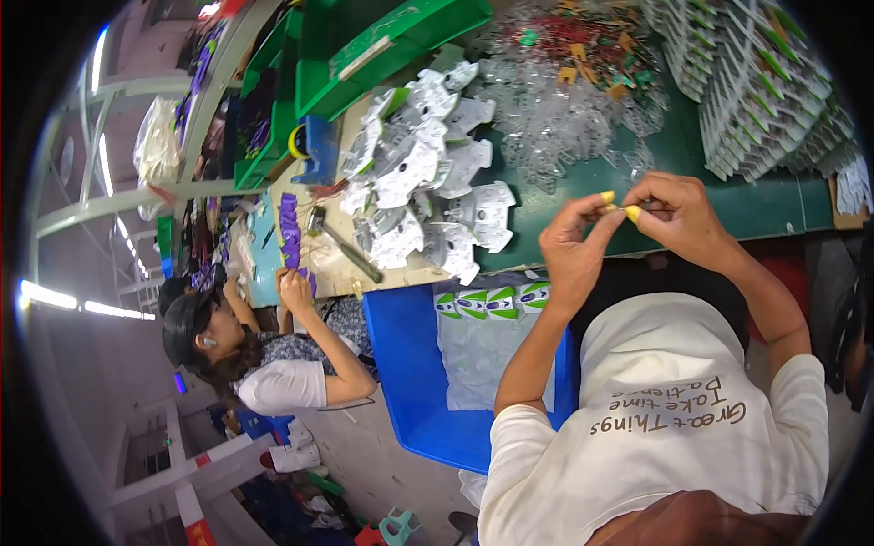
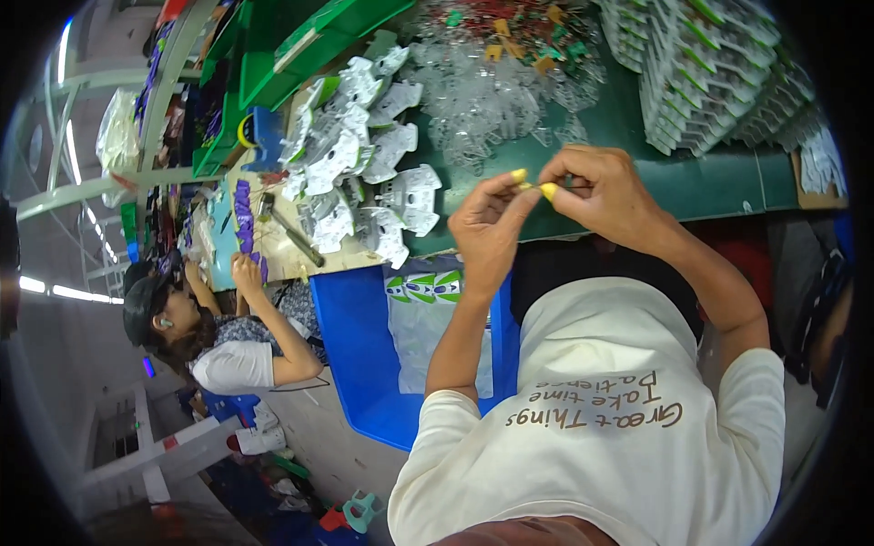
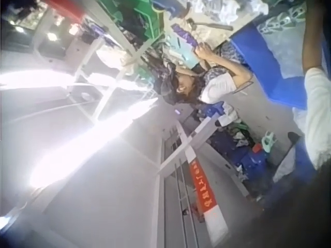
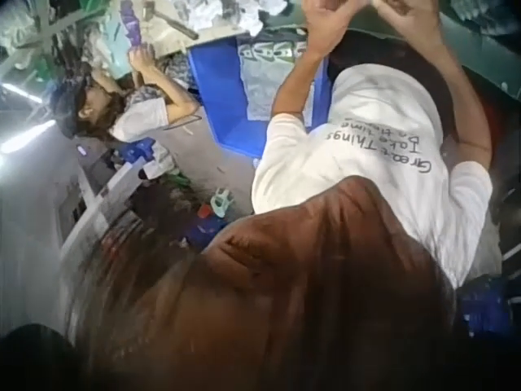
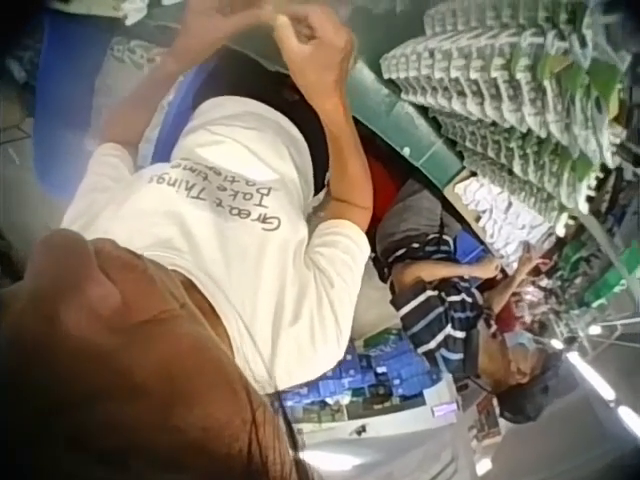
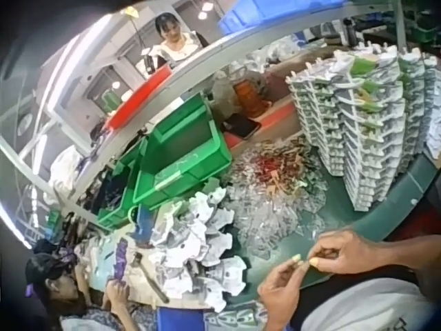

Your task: The person assembles toy components by hand, inserting wired circuit boards into plastic housing parts and stacking the assembled pieces.

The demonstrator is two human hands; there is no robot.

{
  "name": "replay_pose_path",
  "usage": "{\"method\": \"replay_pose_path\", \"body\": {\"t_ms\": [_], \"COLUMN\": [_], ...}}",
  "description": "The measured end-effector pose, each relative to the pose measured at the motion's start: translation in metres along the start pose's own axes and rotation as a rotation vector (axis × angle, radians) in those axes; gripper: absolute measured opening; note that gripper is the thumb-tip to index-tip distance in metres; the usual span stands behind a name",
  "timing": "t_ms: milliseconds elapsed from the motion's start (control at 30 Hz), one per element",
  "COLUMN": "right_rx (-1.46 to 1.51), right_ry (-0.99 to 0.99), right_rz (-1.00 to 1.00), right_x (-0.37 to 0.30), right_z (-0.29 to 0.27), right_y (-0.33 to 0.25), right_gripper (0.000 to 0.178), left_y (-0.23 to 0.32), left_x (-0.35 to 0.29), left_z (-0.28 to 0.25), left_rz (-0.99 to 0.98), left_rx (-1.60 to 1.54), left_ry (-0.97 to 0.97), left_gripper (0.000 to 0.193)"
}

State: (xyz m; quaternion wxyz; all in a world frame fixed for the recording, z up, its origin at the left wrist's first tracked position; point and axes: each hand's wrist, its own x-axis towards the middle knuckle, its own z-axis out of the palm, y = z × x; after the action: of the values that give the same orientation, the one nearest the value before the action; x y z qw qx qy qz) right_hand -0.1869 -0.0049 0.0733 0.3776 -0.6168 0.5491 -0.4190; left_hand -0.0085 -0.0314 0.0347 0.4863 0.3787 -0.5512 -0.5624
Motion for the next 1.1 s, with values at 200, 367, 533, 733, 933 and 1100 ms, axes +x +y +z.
{"method": "replay_pose_path", "body": {"t_ms": [200, 367, 533, 733, 933, 1100], "right_rx": [-0.075, 0.106, 0.328, 0.432, 0.255, 0.197], "right_ry": [-0.039, -0.176, -0.305, -0.197, -0.185, -0.155], "right_rz": [-0.116, -0.161, -0.007, 0.081, 0.120, 0.190], "right_x": [0.002, 0.008, 0.027, 0.026, 0.010, 0.001], "right_z": [0.004, 0.006, 0.013, -0.004, 0.008, -0.001], "right_y": [-0.003, 0.016, 0.020, 0.018, 0.012, 0.006], "right_gripper": [0.010, 0.010, 0.005, 0.007, 0.002, 0.005], "left_y": [-0.006, -0.008, -0.009, 0.064, 0.073, 0.064], "left_x": [-0.004, -0.007, 0.011, 0.098, 0.162, 0.163], "left_z": [-0.006, -0.021, -0.043, -0.113, -0.197, -0.213], "left_rz": [-0.021, -0.405, -0.715, 0.489, 0.165, 0.455], "left_rx": [-0.020, -0.385, -0.774, 1.034, 1.727, 1.719], "left_ry": [-0.028, -0.217, -0.333, 0.150, 0.347, 0.433], "left_gripper": [0.029, 0.030, 0.036, 0.043, 0.022, 0.021]}}
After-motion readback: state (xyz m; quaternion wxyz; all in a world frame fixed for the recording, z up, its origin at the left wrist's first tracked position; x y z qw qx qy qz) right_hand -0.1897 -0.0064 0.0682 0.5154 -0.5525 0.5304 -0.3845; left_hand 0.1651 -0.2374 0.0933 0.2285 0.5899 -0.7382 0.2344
